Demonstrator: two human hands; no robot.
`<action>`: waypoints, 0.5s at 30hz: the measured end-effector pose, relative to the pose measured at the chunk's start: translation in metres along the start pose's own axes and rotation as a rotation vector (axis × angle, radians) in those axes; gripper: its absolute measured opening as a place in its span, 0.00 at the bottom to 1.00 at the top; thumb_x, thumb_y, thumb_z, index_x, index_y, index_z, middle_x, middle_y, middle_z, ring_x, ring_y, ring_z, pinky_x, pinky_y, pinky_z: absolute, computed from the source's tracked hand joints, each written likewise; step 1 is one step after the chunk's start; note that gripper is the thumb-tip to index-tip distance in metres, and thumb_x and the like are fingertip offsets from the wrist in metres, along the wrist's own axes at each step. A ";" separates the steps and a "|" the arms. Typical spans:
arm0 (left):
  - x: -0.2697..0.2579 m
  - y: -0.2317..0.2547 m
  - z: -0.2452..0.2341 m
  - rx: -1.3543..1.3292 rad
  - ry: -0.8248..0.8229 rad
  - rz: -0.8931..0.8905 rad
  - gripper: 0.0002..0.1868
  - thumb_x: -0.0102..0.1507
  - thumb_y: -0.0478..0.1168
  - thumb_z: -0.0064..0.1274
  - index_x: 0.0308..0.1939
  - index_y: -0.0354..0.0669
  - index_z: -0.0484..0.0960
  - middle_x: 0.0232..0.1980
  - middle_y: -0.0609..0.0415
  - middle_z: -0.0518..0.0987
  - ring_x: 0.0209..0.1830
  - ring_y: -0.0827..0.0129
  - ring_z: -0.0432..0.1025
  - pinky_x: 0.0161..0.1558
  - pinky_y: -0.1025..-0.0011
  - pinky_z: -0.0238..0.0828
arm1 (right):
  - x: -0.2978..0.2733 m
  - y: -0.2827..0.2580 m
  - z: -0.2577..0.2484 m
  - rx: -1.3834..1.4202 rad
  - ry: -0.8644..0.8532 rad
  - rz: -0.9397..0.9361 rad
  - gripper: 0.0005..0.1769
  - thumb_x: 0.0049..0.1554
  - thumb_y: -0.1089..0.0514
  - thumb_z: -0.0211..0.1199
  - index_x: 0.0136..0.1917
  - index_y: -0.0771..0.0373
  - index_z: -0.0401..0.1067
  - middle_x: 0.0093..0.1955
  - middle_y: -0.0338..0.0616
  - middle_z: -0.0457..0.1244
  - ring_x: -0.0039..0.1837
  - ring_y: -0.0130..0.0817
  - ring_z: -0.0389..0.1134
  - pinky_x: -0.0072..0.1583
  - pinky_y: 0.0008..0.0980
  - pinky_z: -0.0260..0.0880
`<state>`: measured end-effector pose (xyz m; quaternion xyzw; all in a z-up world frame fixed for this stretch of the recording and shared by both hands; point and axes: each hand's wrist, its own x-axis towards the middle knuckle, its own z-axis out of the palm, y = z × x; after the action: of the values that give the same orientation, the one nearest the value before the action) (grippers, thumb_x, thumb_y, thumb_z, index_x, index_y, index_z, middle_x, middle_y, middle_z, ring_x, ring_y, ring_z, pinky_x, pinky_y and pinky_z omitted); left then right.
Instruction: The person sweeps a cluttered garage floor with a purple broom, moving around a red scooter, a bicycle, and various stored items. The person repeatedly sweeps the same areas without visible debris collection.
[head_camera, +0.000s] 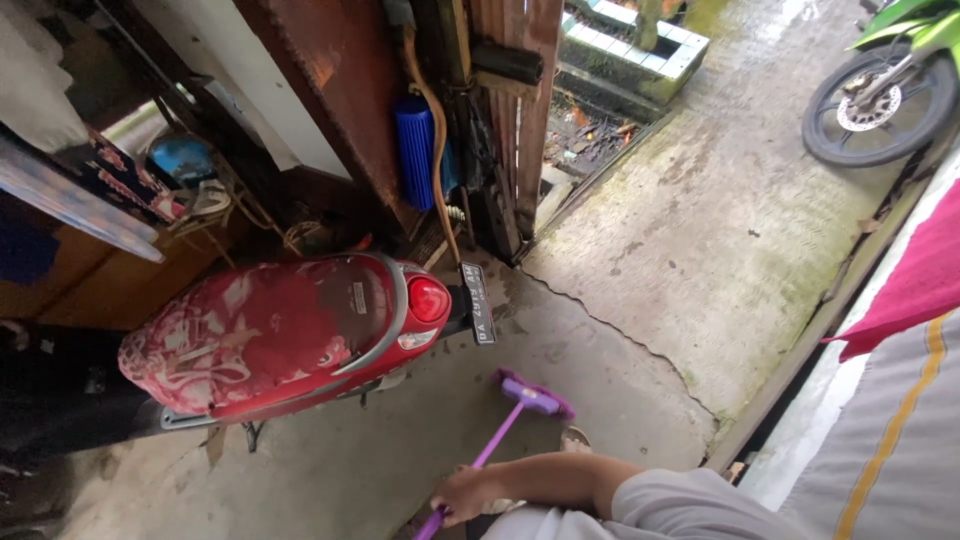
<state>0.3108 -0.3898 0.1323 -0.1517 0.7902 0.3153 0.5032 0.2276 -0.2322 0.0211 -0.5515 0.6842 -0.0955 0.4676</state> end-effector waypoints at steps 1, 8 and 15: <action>0.010 -0.011 0.010 -0.025 0.030 0.008 0.29 0.50 0.53 0.50 0.57 0.76 0.71 0.57 0.76 0.74 0.57 0.85 0.69 0.56 0.85 0.59 | -0.002 0.008 0.003 0.046 -0.015 0.035 0.26 0.55 0.40 0.41 0.59 0.57 0.62 0.51 0.51 0.61 0.57 0.50 0.60 0.60 0.57 0.50; 0.010 0.086 0.006 -0.102 -0.029 0.473 0.34 0.49 0.38 0.50 0.61 0.58 0.67 0.61 0.64 0.71 0.59 0.79 0.66 0.59 0.79 0.58 | -0.048 0.118 0.049 0.256 0.298 0.507 0.13 0.55 0.45 0.48 0.34 0.50 0.64 0.32 0.35 0.58 0.36 0.30 0.60 0.38 0.32 0.60; 0.083 0.187 0.070 -0.339 -0.103 0.240 0.29 0.54 0.35 0.50 0.60 0.56 0.69 0.30 0.54 0.72 0.19 0.76 0.64 0.17 0.78 0.63 | -0.137 0.193 0.079 0.217 0.648 0.729 0.24 0.45 0.44 0.58 0.53 0.53 0.60 0.60 0.43 0.52 0.65 0.46 0.53 0.59 0.50 0.54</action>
<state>0.2184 -0.1961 0.1026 -0.1226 0.7115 0.5084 0.4693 0.1513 -0.0145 -0.0736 -0.1666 0.9287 -0.1629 0.2887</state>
